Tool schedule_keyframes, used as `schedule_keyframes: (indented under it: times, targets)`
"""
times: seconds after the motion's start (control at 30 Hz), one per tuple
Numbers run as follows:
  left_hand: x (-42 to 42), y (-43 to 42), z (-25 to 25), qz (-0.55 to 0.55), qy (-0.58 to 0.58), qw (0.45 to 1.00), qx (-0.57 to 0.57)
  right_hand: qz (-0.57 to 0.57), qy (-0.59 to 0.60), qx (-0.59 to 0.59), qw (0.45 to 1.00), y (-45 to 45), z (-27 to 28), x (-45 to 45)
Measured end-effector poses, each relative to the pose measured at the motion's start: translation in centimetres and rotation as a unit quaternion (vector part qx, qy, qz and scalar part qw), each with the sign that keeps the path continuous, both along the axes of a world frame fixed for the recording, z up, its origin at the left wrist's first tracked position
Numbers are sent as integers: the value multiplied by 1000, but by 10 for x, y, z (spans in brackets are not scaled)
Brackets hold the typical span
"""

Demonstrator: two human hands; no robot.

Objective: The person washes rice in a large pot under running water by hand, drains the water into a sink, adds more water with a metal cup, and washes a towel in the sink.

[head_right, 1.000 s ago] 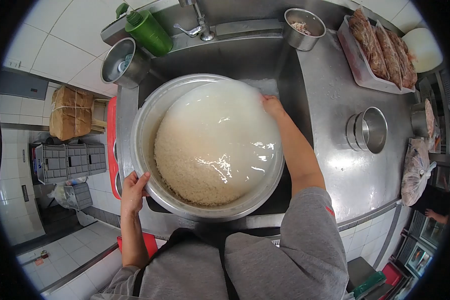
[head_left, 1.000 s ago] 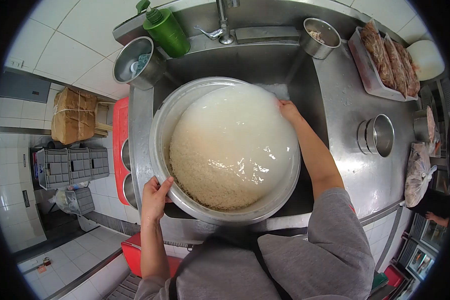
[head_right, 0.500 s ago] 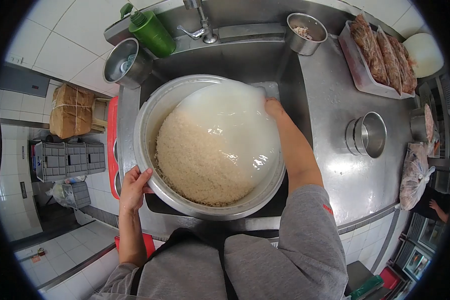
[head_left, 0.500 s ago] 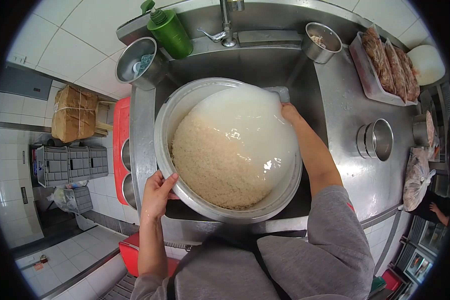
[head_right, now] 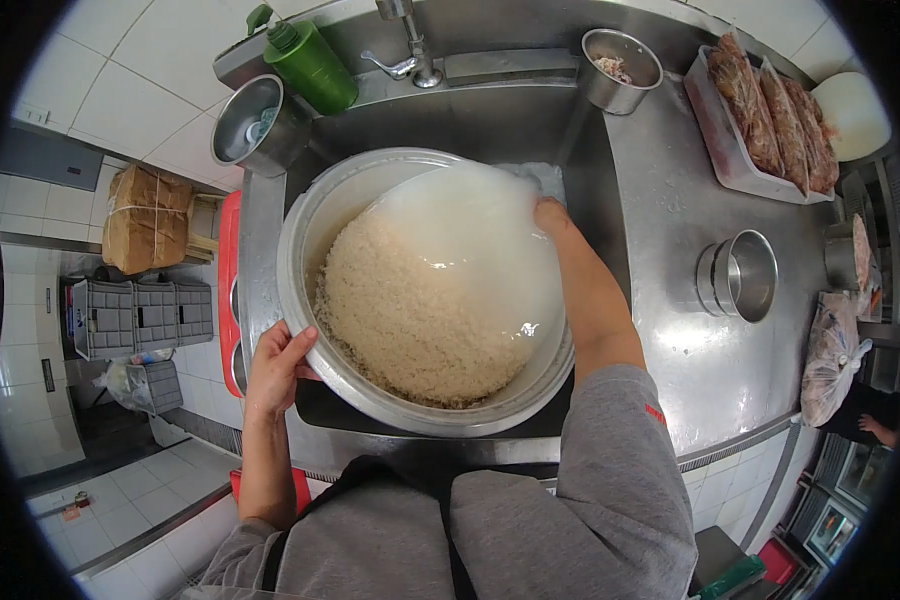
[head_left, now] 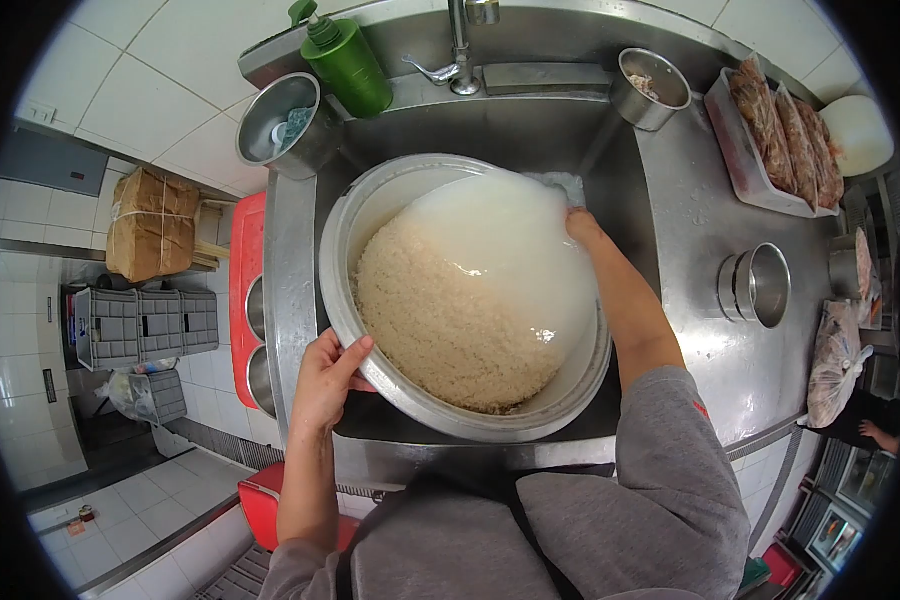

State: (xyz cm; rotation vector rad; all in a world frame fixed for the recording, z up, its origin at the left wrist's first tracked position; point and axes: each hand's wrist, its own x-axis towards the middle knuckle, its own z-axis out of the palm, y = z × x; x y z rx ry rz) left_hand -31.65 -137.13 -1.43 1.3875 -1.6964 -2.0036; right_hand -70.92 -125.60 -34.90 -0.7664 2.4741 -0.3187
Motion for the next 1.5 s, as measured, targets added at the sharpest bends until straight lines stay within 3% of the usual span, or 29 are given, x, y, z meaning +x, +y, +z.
schedule_keyframes:
  times: [0.6, 0.67, 0.77, 0.87, 0.97, 1.5]
  targets:
    - [-20, 0, 4, -27, 10, 1000, -12, 76, 25, 5, 997, -1, 24, 3]
    - [-21, 0, 5, -29, 7, 999, -14, 43, -34, 3, 998, -3, 24, 1]
    - [-22, 0, 5, -31, 8, 999, -15, -16, -25, 18, 999, -5, 21, 4]
    - [-24, 0, 5, -34, 11, 999, -12, -23, -37, 48, 998, -5, 54, 13]
    - [-21, -2, 2, -53, 4, 998, -23, 19, -41, -9, 999, -3, 36, 7]
    - [-30, 0, 7, -44, 25, 999, -11, 27, -46, -10, 998, -4, 30, 5]
